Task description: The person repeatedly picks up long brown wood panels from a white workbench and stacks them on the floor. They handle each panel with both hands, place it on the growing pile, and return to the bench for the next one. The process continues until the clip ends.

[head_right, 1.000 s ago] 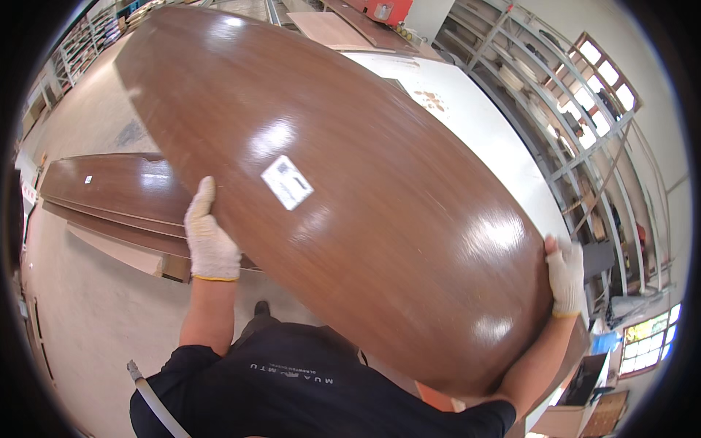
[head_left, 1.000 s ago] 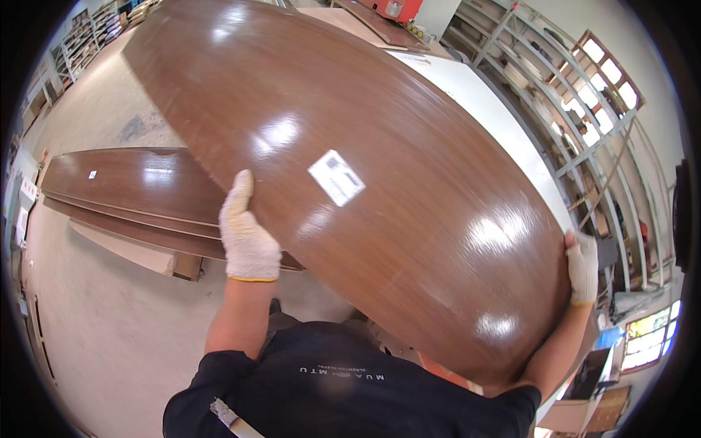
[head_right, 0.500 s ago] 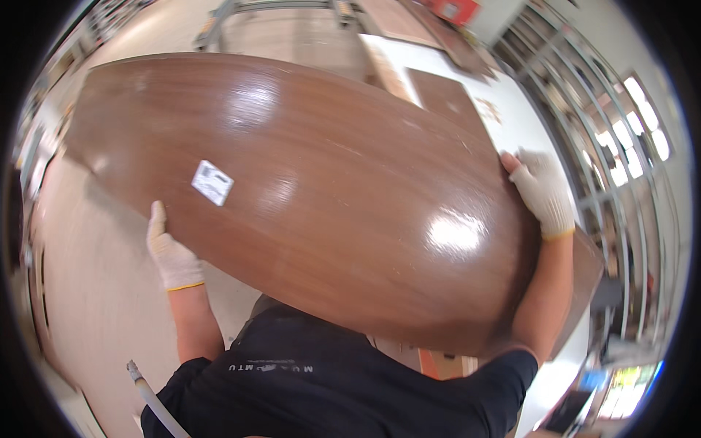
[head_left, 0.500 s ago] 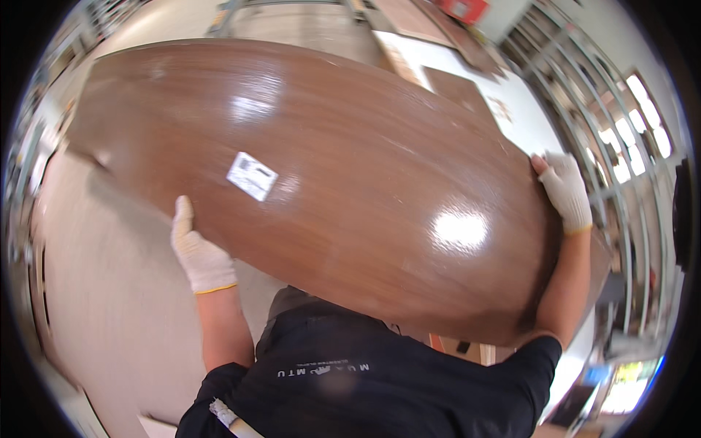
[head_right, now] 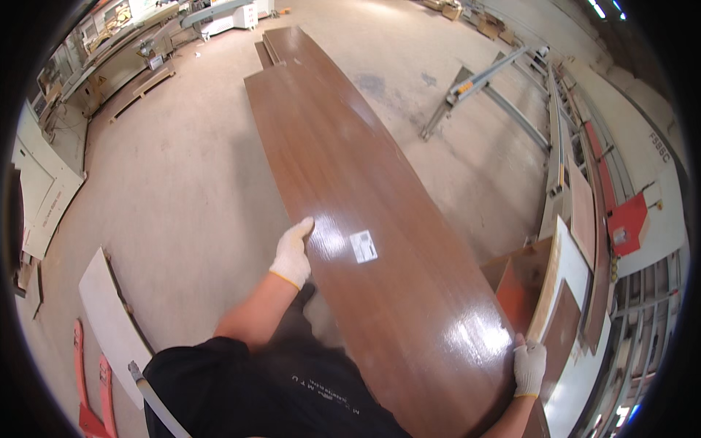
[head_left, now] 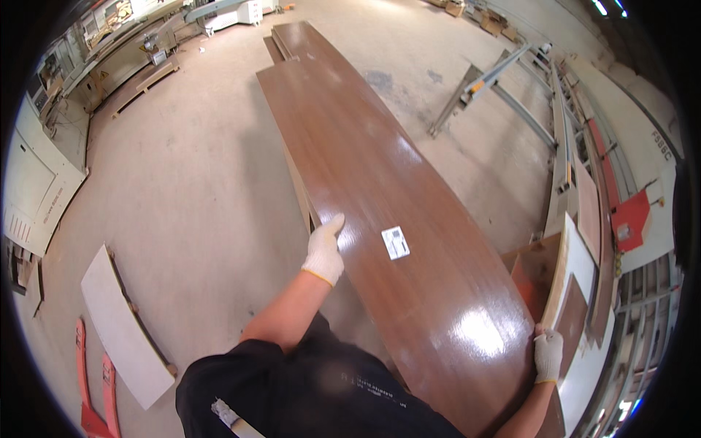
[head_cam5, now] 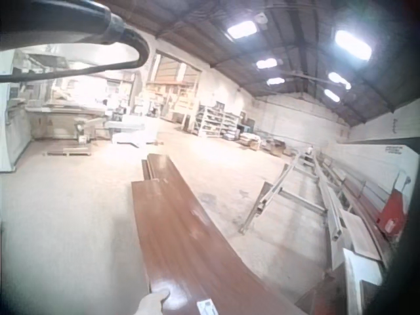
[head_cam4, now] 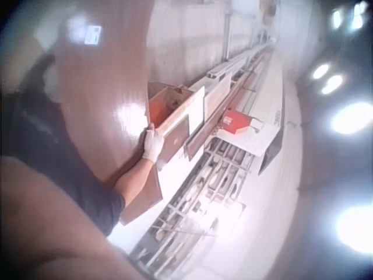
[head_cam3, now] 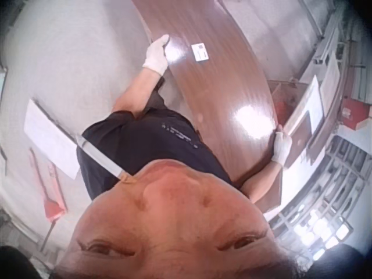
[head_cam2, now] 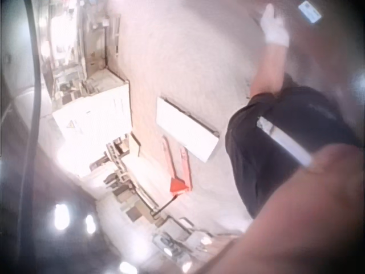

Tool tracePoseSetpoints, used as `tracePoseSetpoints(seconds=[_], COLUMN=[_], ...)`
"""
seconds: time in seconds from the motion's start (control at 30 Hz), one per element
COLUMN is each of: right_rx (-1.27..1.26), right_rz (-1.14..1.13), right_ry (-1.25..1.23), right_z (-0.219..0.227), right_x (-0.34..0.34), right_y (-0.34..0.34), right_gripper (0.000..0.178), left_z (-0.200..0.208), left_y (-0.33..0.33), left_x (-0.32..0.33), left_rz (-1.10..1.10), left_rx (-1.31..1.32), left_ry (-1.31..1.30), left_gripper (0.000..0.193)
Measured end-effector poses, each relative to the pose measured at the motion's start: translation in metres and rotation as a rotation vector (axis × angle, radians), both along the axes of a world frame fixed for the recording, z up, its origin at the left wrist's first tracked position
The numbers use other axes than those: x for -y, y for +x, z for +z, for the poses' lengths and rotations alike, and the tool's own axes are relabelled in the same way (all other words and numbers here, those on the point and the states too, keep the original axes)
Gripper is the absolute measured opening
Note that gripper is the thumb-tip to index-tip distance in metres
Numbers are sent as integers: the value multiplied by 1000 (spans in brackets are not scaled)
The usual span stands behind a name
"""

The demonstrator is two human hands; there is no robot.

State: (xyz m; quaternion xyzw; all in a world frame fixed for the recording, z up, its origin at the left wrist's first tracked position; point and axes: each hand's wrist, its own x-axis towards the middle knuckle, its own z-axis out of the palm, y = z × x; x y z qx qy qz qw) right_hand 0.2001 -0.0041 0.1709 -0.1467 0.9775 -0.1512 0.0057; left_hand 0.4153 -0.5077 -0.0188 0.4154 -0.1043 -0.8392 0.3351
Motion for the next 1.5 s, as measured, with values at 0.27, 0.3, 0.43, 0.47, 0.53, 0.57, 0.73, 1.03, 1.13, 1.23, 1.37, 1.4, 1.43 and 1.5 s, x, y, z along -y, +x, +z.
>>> tracePoseSetpoints(seconds=[0.27, 0.3, 0.43, 0.47, 0.53, 0.57, 0.73, 1.03, 1.13, 1.23, 1.37, 1.4, 1.43, 1.5], right_rx=[1, -45, 10, 15, 18, 37, 79, -20, -160, -229, -379, -318, -225, -258], right_rz=[130, 189, 182, 268, 335, 316, 288, 437, 413, 175, -536, -636, -810, -1270], right_ry=[-12, -19, 37, 12, -10, 3, -7, 116, -33, -48, 374, 434, 291, -162], right_z=[-53, -63, -101, -108, -119, -123, -138, -213, -162, -92, -53, -56, -62, -79], right_x=[146, 167, 257, 280, 328, 352, 450, 376, 266, 97, -148, -207, -266, -383], right_y=[-61, -74, -126, -139, -162, -174, -199, -60, -23, 22, 88, 103, 118, 144], right_gripper=[52, 53, 54, 54, 56, 57, 58, 52, 50, 43, 48, 53, 51, 62], left_z=[-16, -19, -34, -38, -39, -38, -24, -70, -71, -62, -25, -16, -4, 12], left_y=[-79, -93, -132, -137, -142, -143, -147, -149, -124, -95, -93, -109, -118, -147], left_x=[160, 184, 223, 220, 215, 216, 256, 90, 97, 103, -2, -51, -100, -212], left_rz=[-92, -128, -146, -127, -173, -144, -416, -801, -709, -1102, -895, -799, -762, -837], left_rx=[-133, -158, 63, 106, 305, 310, 855, 1411, 1320, 1386, 1202, 1031, 969, 572], left_ry=[-128, -78, -322, -382, -417, -466, -883, -2121, -2324, -2246, -2330, -2347, -2289, -2191], left_gripper=[35, 43, 50, 52, 58, 59, 84, 52, 56, 57, 51, 48, 46, 41])
